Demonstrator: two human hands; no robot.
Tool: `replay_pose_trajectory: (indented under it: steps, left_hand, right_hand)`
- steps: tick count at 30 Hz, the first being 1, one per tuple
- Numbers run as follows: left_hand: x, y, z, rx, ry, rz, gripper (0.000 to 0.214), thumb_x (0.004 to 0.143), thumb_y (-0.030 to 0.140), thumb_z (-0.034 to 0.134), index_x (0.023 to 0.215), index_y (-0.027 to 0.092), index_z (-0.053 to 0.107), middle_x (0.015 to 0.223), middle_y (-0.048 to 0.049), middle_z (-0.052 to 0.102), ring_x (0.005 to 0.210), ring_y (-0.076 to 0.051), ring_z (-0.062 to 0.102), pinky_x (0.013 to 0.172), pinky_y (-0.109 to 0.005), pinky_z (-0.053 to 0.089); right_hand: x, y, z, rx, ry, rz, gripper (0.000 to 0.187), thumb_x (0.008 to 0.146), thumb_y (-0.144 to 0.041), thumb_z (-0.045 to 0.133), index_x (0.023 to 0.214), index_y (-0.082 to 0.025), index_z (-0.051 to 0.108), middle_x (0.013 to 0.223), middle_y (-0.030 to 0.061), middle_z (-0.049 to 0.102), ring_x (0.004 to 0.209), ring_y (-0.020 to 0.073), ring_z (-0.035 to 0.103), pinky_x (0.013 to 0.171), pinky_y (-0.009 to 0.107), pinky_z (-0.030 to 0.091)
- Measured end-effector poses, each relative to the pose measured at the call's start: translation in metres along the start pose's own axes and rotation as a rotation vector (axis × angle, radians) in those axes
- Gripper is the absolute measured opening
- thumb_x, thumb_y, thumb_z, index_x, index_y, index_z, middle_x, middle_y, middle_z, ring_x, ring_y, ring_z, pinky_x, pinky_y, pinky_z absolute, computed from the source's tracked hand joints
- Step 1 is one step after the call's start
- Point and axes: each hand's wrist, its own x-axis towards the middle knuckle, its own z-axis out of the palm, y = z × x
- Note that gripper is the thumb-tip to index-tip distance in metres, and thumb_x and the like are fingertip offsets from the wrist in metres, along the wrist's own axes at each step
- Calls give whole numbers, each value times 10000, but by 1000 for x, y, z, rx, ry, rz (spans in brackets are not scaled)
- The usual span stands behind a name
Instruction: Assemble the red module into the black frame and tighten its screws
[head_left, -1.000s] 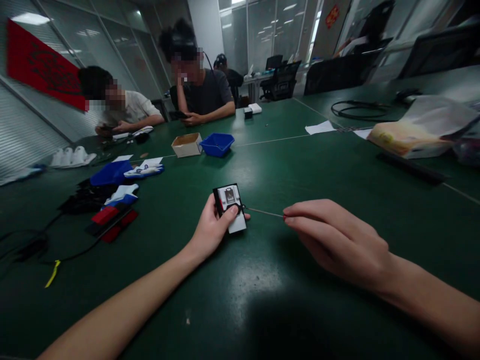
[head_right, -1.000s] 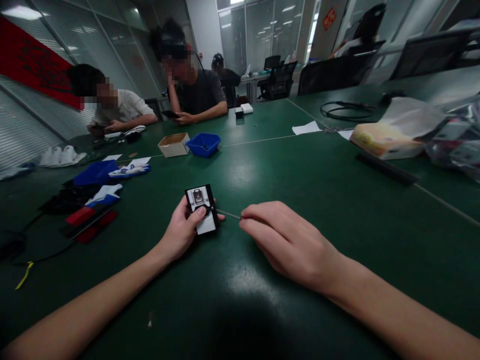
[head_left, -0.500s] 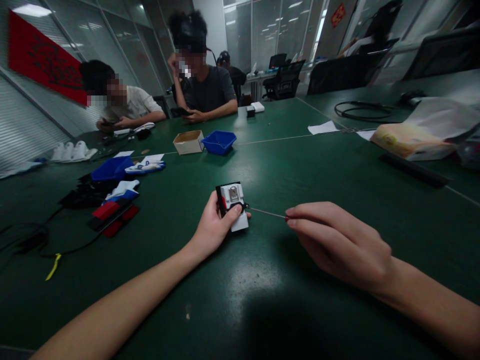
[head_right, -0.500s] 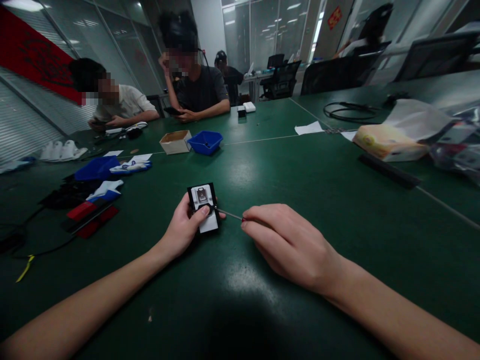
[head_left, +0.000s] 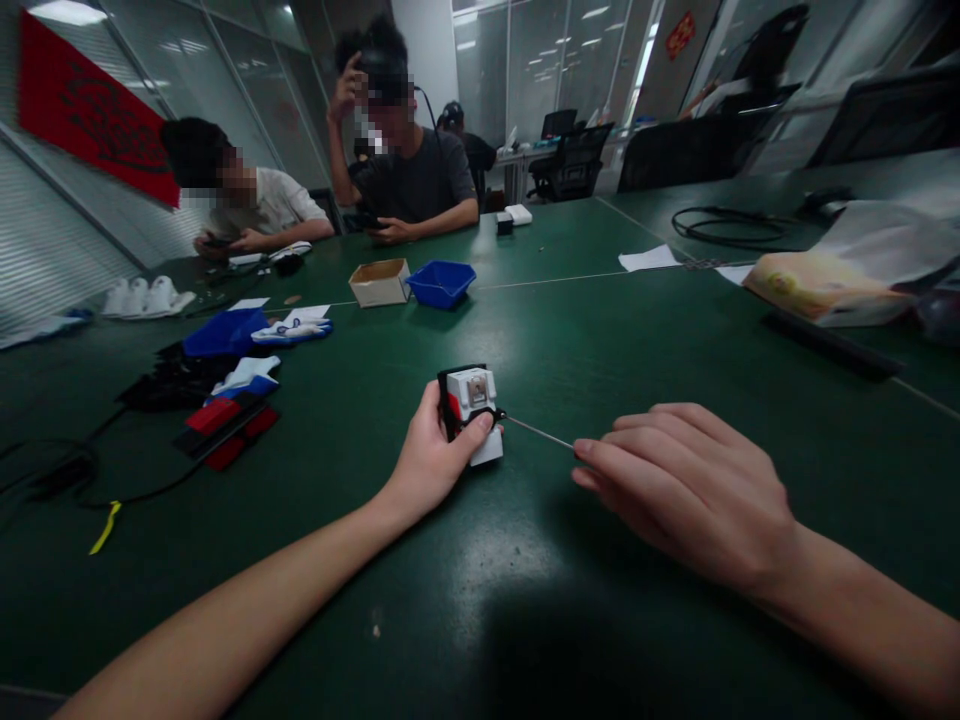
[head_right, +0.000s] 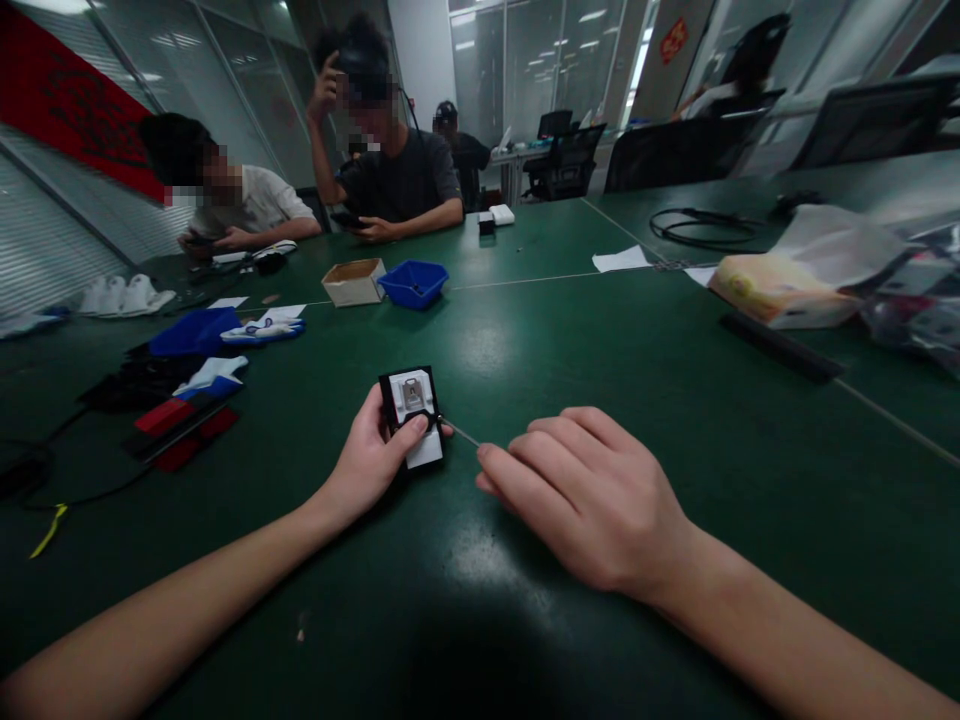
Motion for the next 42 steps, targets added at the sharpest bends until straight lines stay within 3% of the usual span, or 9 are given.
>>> replay_pose_trajectory:
  steps: [5,10,15,21,27,33,42]
  left_hand:
    - [0,-3,-1,21,17,20,508,832,438,757,1181,177,498,1100,-97,688,979,-258,725,797,-338,600]
    - [-1,-5,-3,109,13,57,483,847,418,754,1206,188,526,1105,-85,689,1043,-254,700,880,-356,575]
    - [-1,-4,-2,95,11,48,482,851,425,748,1208,189,526,1101,-80,693,1004,-239,712,867,-349,580]
    - [0,-3,-2,121,19,38,477,848,430,746,1188,179,525,1092,-85,684,1013,-247,706,849,-347,585]
    - [0,-6,-3,145,26,56,466,854,437,742,1177,189,514,1068,-65,676,980,-233,703,839,-345,581]
    - [-1,-3,-2,163,36,64,477,833,447,757,1164,194,524,1067,-73,693,997,-247,697,857,-355,569]
    - [-3,2,5,268,47,104,442,847,403,717,1183,186,529,1041,-77,697,913,-233,694,826,-349,559]
  right_hand:
    - [2,-2,2,-12,3,2,179,932,-117,563,1104,-89,607,992,143,689,894,250,634,753,384,532]
    - [1,-1,0,37,15,6,218,917,-57,571,1131,-84,598,877,96,679,770,205,614,689,351,506]
    - [2,0,1,-3,11,3,221,899,-83,609,1120,-66,596,931,140,683,816,231,616,706,364,520]
    - [5,-1,1,27,-6,70,70,917,-81,604,979,-114,599,760,47,636,642,161,570,628,311,482]
    - [1,0,3,49,19,76,135,879,-56,630,1003,-104,612,966,134,678,842,215,659,754,344,561]
    - [1,-7,0,191,79,73,171,897,-44,593,1041,-136,607,1006,102,671,903,193,657,769,319,579]
    - [12,-24,10,257,41,61,136,910,-49,547,1008,-122,606,976,95,680,869,195,647,750,326,551]
